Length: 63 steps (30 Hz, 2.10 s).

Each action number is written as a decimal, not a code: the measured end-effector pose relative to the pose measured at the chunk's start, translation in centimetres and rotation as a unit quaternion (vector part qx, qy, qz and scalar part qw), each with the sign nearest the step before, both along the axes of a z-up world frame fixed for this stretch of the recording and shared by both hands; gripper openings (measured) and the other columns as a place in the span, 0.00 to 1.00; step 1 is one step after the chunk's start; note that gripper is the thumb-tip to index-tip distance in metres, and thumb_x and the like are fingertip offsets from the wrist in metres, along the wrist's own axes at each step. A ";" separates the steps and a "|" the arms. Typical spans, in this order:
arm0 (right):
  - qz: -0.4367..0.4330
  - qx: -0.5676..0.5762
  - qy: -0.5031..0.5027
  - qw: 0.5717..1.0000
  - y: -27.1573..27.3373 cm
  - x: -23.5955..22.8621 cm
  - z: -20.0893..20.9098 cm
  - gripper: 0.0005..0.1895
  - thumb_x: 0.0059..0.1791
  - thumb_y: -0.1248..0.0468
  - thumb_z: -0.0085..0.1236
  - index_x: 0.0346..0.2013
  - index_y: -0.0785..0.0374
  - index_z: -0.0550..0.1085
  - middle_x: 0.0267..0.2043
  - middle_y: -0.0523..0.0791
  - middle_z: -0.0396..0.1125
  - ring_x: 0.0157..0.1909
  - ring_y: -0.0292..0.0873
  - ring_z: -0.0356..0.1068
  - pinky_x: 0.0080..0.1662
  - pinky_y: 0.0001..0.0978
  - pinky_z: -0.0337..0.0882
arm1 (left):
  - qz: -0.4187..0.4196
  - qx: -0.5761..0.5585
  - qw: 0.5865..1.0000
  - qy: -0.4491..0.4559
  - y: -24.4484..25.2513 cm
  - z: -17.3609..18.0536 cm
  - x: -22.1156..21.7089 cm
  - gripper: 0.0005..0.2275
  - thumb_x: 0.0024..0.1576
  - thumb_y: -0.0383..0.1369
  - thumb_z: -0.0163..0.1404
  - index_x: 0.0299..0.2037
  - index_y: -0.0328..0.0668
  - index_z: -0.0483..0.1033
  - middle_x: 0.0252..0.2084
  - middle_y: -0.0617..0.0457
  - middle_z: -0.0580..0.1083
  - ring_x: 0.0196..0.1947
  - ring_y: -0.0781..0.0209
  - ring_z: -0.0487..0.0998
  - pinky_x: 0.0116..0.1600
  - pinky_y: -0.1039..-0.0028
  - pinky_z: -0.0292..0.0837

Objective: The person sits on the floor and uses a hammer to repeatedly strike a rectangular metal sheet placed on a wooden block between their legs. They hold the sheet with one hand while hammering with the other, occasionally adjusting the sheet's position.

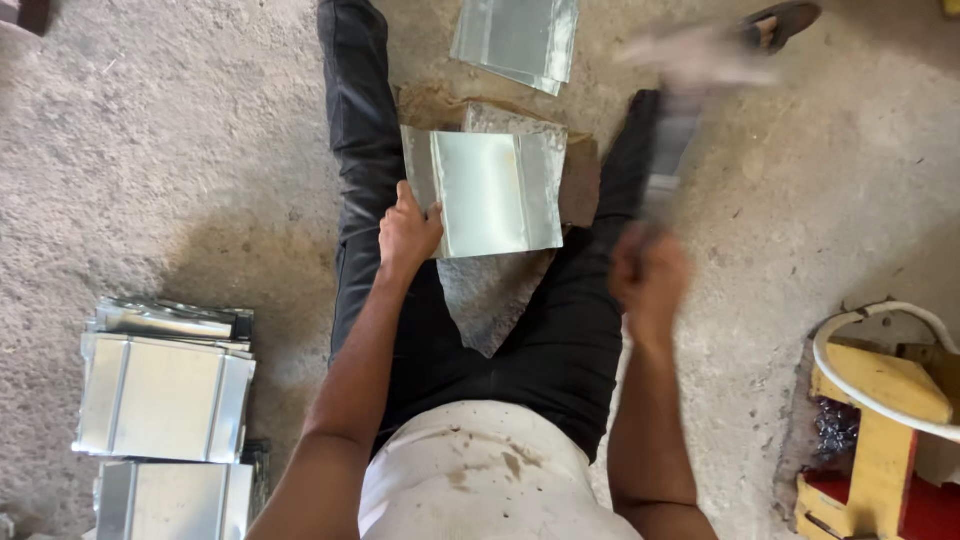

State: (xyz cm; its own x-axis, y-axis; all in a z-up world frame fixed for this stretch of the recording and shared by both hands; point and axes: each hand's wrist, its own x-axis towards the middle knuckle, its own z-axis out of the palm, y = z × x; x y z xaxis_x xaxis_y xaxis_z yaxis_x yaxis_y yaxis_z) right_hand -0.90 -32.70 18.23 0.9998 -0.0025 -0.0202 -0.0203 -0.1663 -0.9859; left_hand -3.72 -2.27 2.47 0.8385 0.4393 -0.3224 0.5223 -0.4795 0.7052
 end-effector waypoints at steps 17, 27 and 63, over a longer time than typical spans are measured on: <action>0.024 0.008 0.071 0.997 4.2 0.9 -2.6 0.26 0.59 0.39 0.43 0.27 0.54 0.64 0.20 0.36 0.57 0.17 0.30 0.53 0.20 0.24 0.53 | -0.006 -0.002 0.999 -0.032 0.4 0.4 -0.1 0.24 0.57 0.37 0.56 0.56 0.31 0.59 0.37 0.25 0.77 0.39 0.24 0.79 0.49 0.44 0.73; -0.044 0.166 -0.424 0.889 1.4 3.3 2.8 0.30 0.56 0.31 0.35 0.42 0.55 0.62 0.21 0.45 0.53 0.13 0.34 0.49 0.18 0.30 0.55 | -0.012 -0.011 0.999 -0.031 1.0 -0.3 0.3 0.21 0.57 0.37 0.56 0.52 0.32 0.60 0.37 0.26 0.77 0.38 0.25 0.80 0.46 0.45 0.76; -0.054 0.122 -0.129 0.983 2.0 1.5 7.0 0.29 0.58 0.36 0.47 0.41 0.62 0.67 0.21 0.41 0.55 0.16 0.33 0.51 0.19 0.28 0.51 | -0.028 -0.003 1.000 -0.014 0.8 0.0 0.8 0.23 0.58 0.37 0.56 0.54 0.31 0.59 0.35 0.25 0.77 0.37 0.24 0.79 0.48 0.44 0.74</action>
